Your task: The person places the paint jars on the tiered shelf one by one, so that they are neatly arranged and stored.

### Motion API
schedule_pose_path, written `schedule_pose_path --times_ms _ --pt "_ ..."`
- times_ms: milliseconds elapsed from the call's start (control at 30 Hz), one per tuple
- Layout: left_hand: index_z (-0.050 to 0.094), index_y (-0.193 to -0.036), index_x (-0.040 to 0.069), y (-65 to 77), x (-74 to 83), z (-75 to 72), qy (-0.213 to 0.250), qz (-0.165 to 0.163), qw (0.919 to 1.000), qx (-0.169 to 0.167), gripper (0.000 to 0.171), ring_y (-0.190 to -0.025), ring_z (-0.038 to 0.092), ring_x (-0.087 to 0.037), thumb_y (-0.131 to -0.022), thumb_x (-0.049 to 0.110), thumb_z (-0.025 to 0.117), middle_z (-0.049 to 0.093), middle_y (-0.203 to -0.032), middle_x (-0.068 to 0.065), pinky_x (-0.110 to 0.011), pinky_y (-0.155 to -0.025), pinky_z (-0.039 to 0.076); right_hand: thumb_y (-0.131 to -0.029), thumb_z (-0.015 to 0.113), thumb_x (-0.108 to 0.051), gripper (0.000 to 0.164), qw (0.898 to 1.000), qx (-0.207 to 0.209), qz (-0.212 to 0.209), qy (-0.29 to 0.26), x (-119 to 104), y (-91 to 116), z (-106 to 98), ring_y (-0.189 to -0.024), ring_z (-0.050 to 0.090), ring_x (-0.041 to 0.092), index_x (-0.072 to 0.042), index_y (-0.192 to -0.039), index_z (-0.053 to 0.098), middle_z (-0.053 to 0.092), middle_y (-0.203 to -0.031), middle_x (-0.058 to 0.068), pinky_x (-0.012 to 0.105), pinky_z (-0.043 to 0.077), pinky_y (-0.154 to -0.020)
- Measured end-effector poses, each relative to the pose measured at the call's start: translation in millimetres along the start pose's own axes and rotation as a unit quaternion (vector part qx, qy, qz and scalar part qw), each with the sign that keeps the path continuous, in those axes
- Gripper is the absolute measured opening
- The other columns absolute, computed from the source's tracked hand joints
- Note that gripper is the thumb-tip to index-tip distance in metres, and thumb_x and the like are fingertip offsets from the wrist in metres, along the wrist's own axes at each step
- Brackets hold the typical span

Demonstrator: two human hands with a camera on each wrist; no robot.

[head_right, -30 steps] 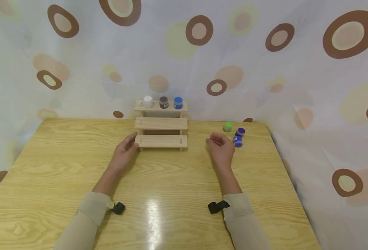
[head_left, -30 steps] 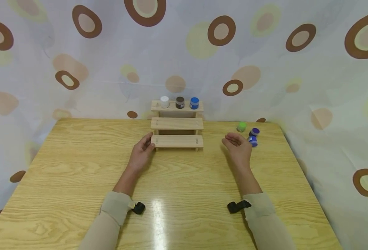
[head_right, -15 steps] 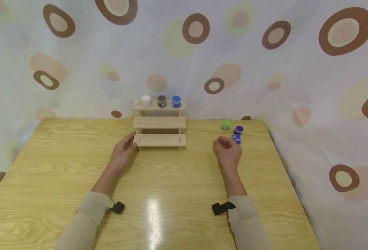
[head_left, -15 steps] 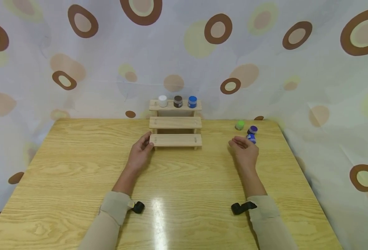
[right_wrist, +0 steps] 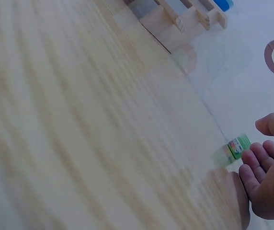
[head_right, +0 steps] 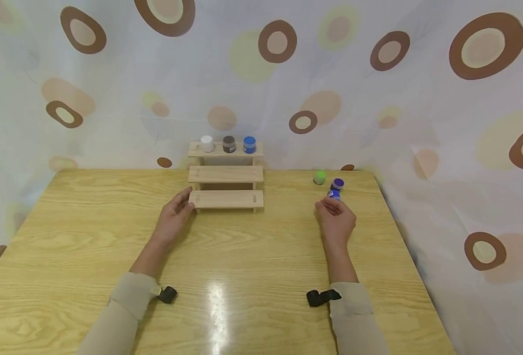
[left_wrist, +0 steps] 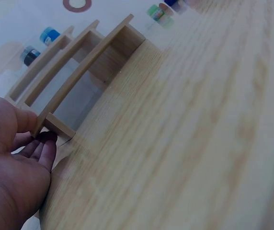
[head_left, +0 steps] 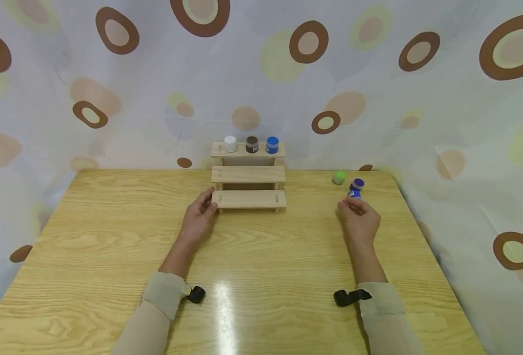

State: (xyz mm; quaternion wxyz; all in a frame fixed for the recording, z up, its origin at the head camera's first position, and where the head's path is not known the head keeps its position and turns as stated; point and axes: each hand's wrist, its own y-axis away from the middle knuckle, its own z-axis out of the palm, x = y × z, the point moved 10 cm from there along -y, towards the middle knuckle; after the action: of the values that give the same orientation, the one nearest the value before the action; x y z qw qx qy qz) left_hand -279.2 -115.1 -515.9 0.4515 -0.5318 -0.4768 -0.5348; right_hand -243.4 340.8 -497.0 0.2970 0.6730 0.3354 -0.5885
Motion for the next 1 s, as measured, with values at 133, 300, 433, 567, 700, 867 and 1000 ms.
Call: schedule_pose_path --times_ms 133,300,433,567,700,867,1000 --pt "0.029 -0.166 0.003 -0.9 1.5 -0.4 0.000 0.000 1.0000 0.001 0.057 -0.151 0.039 -0.029 -0.114 0.012 0.049 0.038 -0.166 -0.017 -0.042 -0.124 0.035 -0.088 0.086 -0.006 0.030 1.000 0.012 0.004 -0.008 1.4 -3.7 -9.0 -0.088 0.070 0.005 0.006 -0.114 0.077 0.076 -0.090 -0.008 0.012 0.056 -0.077" --pt "0.028 -0.167 0.004 -0.4 0.4 0.6 0.006 -0.005 1.0000 0.000 0.057 -0.151 0.039 -0.030 -0.114 0.012 0.048 0.036 -0.167 -0.017 -0.042 -0.124 0.035 -0.086 0.088 -0.005 0.033 0.999 0.026 0.017 -0.021 8.1 -8.4 -23.3 -0.085 0.070 0.005 0.005 -0.115 0.077 0.075 -0.086 -0.009 0.012 0.056 -0.073" --pt "0.027 -0.167 0.004 0.9 0.3 1.3 0.007 -0.006 1.0000 -0.001 0.057 -0.153 0.038 -0.029 -0.114 0.012 0.047 0.035 -0.167 -0.017 -0.041 -0.125 0.034 -0.085 0.089 -0.004 0.033 0.998 0.057 0.019 -0.035 11.1 -13.3 -38.8 -0.082 0.069 0.006 0.005 -0.114 0.076 0.073 -0.083 -0.009 0.011 0.055 -0.071" --pt "0.027 -0.167 0.004 1.1 1.2 1.5 0.006 -0.003 1.0000 -0.002 0.057 -0.152 0.039 -0.028 -0.114 0.013 0.048 0.037 -0.167 -0.016 -0.041 -0.124 0.035 -0.084 0.089 -0.003 0.039 0.996 0.074 0.022 -0.047 11.4 -16.5 -47.1 -0.086 0.067 0.007 0.006 -0.119 0.072 0.072 -0.093 -0.003 0.011 0.055 -0.075" --pt "0.028 -0.167 0.005 0.8 0.9 1.6 0.001 -0.003 1.0000 -0.002 0.058 -0.151 0.040 -0.028 -0.114 0.015 0.049 0.038 -0.166 -0.015 -0.041 -0.124 0.036 -0.085 0.089 -0.005 0.045 0.996 0.078 0.022 -0.035 11.0 -16.6 -47.6 -0.090 0.066 0.008 0.006 -0.125 0.070 0.071 -0.106 0.005 0.013 0.055 -0.080" --pt "0.028 -0.167 0.005 1.3 -0.2 0.5 -0.002 -0.008 1.0000 0.000 0.058 -0.150 0.041 -0.029 -0.114 0.014 0.049 0.038 -0.166 -0.016 -0.043 -0.123 0.037 -0.084 0.089 -0.004 0.050 0.996 0.077 0.014 -0.031 9.7 -15.3 -42.7 -0.094 0.066 0.008 0.007 -0.129 0.067 0.070 -0.115 0.011 0.015 0.055 -0.085" --pt "0.028 -0.167 0.005 1.3 0.6 0.5 -0.003 -0.008 1.0000 0.000 0.057 -0.150 0.041 -0.029 -0.114 0.013 0.048 0.037 -0.166 -0.016 -0.043 -0.123 0.037 -0.085 0.089 -0.007 0.054 0.998 0.068 0.001 -0.020 7.3 -14.6 -37.4 -0.098 0.064 0.009 0.008 -0.131 0.065 0.068 -0.121 0.015 0.017 0.054 -0.089"
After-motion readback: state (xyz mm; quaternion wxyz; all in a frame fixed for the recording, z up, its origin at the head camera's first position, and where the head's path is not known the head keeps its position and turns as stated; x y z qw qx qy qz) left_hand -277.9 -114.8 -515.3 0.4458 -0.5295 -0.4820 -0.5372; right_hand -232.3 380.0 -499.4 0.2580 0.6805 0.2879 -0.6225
